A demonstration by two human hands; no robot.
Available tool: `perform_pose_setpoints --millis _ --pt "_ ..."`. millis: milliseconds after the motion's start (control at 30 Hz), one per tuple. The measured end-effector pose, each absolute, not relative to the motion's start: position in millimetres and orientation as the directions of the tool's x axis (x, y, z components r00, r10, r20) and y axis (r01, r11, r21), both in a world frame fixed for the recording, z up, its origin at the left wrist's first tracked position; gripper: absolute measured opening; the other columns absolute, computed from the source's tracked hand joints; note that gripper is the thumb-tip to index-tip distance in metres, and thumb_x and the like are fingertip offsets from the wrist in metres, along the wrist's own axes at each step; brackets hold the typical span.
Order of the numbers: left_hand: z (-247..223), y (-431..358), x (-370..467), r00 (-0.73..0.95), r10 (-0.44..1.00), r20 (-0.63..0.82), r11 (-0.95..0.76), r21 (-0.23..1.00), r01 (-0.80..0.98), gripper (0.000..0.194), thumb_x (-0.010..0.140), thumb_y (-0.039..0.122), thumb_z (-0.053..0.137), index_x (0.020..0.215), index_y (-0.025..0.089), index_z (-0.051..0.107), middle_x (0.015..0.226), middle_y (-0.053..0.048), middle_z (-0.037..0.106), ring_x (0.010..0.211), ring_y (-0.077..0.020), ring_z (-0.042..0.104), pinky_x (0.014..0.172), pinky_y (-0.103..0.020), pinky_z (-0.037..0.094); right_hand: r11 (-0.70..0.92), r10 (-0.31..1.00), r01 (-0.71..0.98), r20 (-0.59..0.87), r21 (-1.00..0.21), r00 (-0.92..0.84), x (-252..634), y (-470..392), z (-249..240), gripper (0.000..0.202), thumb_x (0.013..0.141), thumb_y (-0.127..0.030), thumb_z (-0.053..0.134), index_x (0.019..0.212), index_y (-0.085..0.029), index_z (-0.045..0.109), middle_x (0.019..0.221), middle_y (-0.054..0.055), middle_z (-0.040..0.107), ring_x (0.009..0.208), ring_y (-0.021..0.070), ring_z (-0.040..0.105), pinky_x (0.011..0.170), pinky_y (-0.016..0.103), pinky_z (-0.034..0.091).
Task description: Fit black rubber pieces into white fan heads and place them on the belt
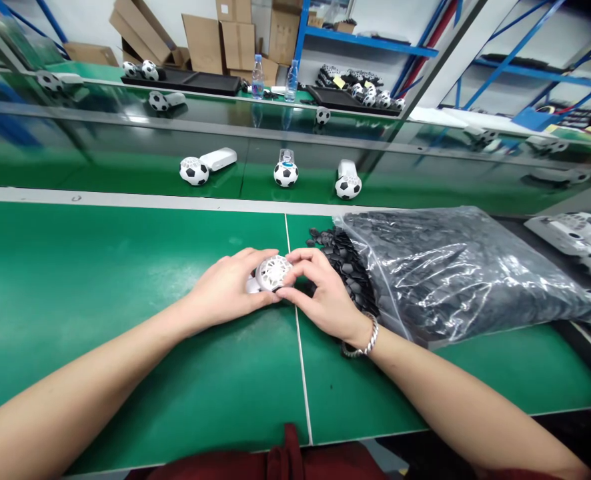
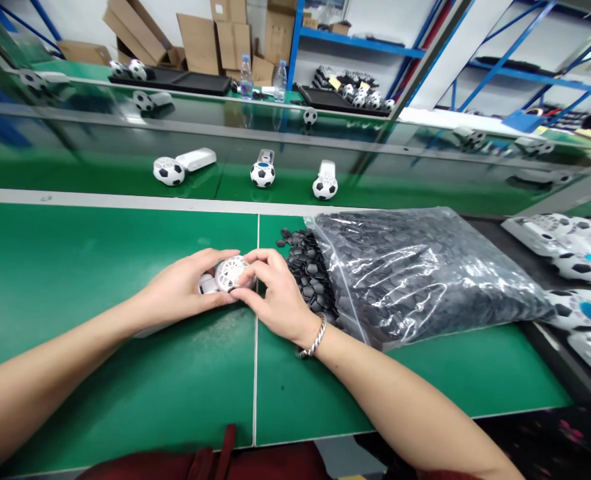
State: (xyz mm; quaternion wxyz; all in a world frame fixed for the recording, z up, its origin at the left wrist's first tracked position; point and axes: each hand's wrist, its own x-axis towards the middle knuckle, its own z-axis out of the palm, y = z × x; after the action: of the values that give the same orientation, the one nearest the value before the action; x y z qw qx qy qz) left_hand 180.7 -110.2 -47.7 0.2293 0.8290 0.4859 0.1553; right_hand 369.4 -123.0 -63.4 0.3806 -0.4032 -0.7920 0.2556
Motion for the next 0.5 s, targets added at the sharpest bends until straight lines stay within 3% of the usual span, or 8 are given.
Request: perform_pose_setpoints --millis 100,167,400,500 --pt "-47 -111 180 0.483 0.875 0.028 -0.422 0.534 0.733 0.06 0.074 0.047 0.057 0.127 0.025 0.041 0.12 -0.005 0.053 0.101 -0.025 0.053 0.083 -0.035 0.043 0.459 0.871 0.421 0.302 -0.783 -0.387 370 -121 -64 0.032 0.073 -0.021 0.064 0.101 -0.021 0.049 0.119 0.008 0.048 0.113 0.0202 0.044 0.094 0.039 0.04" --pt "-46 -111 180 0.487 0.873 0.029 -0.424 0.538 0.728 0.059 0.074 0.045 0.058 0.127 0.025 0.041 0.12 -0.005 0.053 0.102 -0.0247 0.053 0.082 -0.034 0.043 0.395 0.882 0.389 0.225 -0.832 -0.413 370 -119 -65 0.04 0.075 -0.022 0.062 0.11 -0.021 0.044 0.118 0.008 0.05 0.108 0.0191 0.049 0.088 0.037 0.044" --pt "-46 -113 183 0.465 0.884 0.046 -0.421 0.508 0.751 0.054 0.076 0.044 0.054 0.125 0.024 0.043 0.119 -0.004 0.053 0.102 -0.0239 0.053 0.083 -0.034 0.043 0.436 0.882 0.459 0.269 -0.774 -0.386 368 -120 -68 0.04 0.074 -0.026 0.062 0.109 -0.018 0.045 0.11 0.009 0.055 0.099 0.0192 0.052 0.072 0.031 0.046" --pt "-45 -114 184 0.46 0.887 0.036 -0.413 0.504 0.758 0.054 0.076 0.045 0.054 0.124 0.025 0.042 0.115 -0.003 0.054 0.098 -0.0236 0.054 0.079 -0.033 0.044 0.449 0.87 0.473 0.25 -0.758 -0.425 374 -110 -60 0.031 0.078 -0.027 0.058 0.107 -0.019 0.049 0.106 0.006 0.058 0.094 0.0169 0.054 0.068 0.027 0.046"
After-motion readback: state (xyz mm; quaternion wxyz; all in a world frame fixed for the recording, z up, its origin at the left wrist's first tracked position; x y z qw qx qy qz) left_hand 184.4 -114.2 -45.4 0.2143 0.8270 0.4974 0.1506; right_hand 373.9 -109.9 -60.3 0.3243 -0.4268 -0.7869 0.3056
